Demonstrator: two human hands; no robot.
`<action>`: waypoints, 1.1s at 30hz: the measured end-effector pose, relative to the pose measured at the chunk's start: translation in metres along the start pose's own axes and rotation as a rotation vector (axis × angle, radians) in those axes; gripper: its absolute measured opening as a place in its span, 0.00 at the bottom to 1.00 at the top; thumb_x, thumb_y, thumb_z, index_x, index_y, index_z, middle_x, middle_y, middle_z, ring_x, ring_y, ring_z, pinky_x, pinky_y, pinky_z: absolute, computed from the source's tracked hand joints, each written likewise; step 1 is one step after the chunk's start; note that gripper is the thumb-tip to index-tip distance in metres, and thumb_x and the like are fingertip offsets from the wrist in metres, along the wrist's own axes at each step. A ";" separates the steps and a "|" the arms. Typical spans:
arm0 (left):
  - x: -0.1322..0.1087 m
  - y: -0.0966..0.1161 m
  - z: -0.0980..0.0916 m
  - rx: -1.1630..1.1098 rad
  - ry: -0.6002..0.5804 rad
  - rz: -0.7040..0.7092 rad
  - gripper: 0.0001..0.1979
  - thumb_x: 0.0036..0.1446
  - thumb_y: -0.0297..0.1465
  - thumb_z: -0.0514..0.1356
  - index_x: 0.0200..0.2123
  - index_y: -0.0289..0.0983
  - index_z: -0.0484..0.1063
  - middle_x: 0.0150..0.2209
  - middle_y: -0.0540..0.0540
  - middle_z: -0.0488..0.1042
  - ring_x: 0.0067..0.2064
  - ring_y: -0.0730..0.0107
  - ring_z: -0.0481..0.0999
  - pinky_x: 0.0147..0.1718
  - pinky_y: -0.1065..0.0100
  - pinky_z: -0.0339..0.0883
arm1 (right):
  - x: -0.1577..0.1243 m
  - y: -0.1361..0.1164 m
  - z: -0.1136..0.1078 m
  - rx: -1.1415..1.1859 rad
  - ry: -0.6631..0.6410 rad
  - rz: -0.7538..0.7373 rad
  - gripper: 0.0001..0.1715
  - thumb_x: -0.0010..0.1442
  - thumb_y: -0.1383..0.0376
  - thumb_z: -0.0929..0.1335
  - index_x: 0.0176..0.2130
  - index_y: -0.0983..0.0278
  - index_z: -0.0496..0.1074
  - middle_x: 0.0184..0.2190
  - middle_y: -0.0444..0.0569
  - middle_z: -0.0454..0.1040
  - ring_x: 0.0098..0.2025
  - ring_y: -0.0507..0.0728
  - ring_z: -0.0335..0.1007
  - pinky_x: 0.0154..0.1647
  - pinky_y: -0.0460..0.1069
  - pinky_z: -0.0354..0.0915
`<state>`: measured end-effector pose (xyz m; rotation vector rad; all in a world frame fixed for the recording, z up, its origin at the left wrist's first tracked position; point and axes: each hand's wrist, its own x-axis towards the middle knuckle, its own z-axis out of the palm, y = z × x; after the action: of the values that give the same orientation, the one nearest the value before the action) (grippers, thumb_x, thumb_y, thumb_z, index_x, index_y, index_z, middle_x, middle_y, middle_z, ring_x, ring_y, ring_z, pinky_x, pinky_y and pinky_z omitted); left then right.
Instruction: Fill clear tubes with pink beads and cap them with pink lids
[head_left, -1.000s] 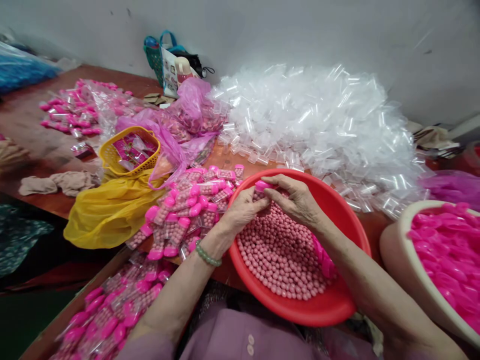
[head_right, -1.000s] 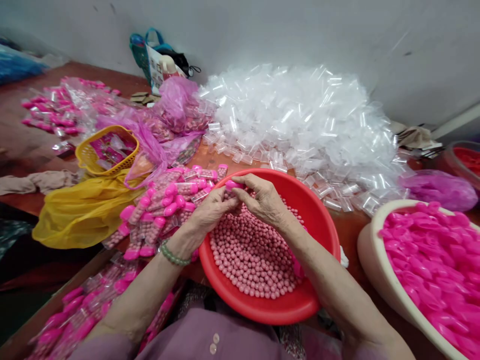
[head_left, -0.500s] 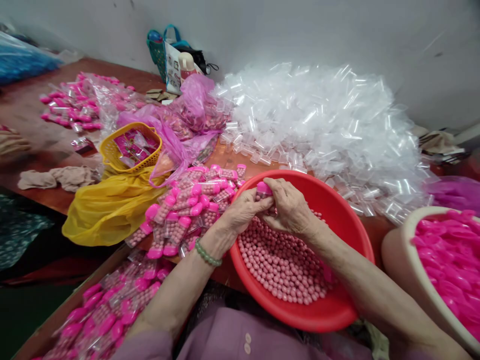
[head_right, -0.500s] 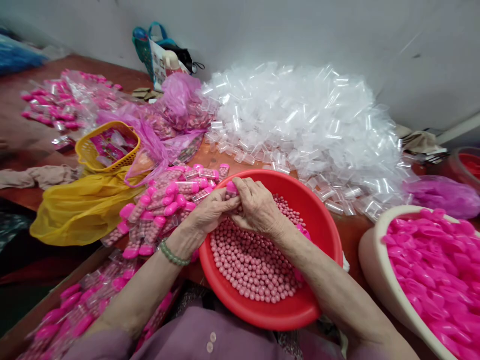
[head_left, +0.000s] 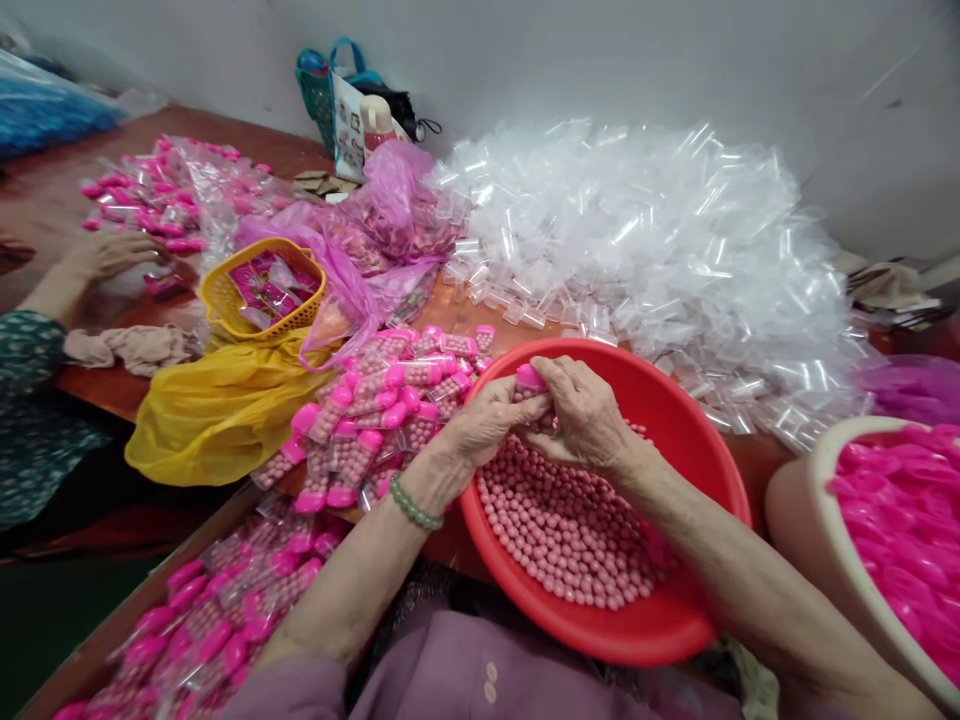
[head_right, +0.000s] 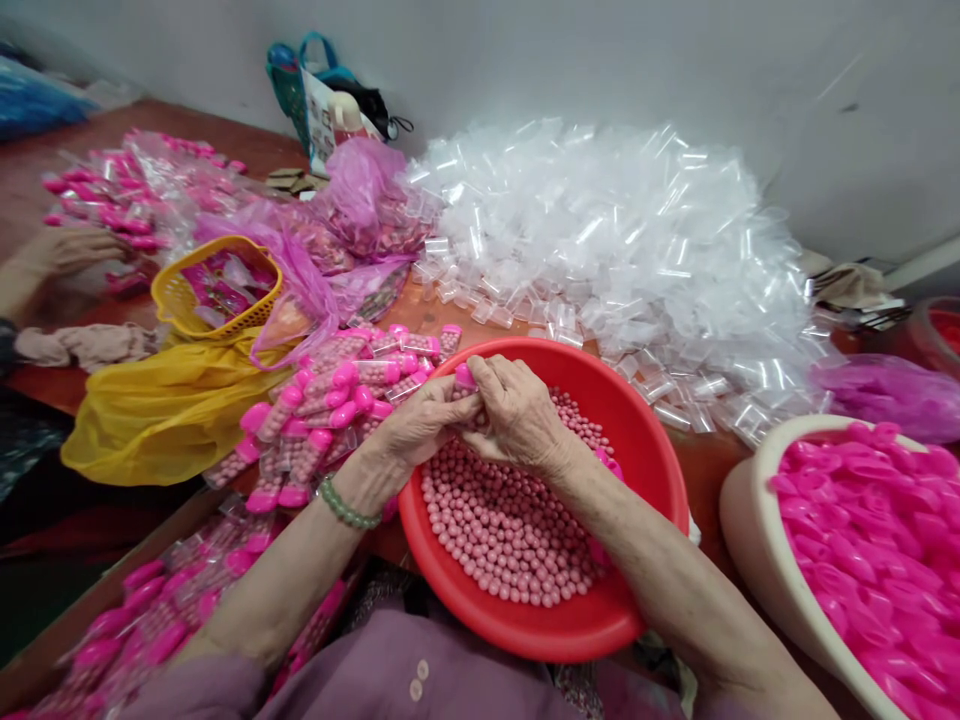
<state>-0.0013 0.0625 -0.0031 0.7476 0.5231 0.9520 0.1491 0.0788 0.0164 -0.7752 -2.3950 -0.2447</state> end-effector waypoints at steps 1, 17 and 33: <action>0.000 0.001 0.000 -0.011 0.009 0.000 0.18 0.41 0.39 0.73 0.29 0.31 0.77 0.25 0.49 0.74 0.28 0.77 0.70 0.30 0.73 0.62 | 0.001 0.000 -0.001 0.014 -0.002 0.011 0.34 0.54 0.59 0.67 0.56 0.68 0.56 0.36 0.55 0.70 0.35 0.62 0.68 0.34 0.54 0.68; 0.017 0.002 0.019 -0.121 0.674 0.104 0.12 0.58 0.28 0.56 0.22 0.35 0.65 0.20 0.55 0.67 0.24 0.78 0.66 0.31 0.73 0.65 | -0.003 -0.004 0.012 -0.023 -0.066 -0.019 0.36 0.57 0.58 0.67 0.59 0.72 0.55 0.41 0.61 0.73 0.41 0.64 0.70 0.40 0.55 0.67; 0.012 0.004 0.015 0.112 0.587 0.227 0.13 0.64 0.31 0.50 0.28 0.37 0.69 0.27 0.50 0.71 0.31 0.73 0.70 0.35 0.69 0.66 | 0.005 -0.003 0.007 -0.027 -0.080 -0.054 0.47 0.60 0.57 0.67 0.68 0.72 0.44 0.50 0.66 0.71 0.48 0.68 0.70 0.42 0.58 0.70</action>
<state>0.0127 0.0694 0.0091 0.6289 1.0247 1.3719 0.1406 0.0805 0.0140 -0.7466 -2.4947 -0.2738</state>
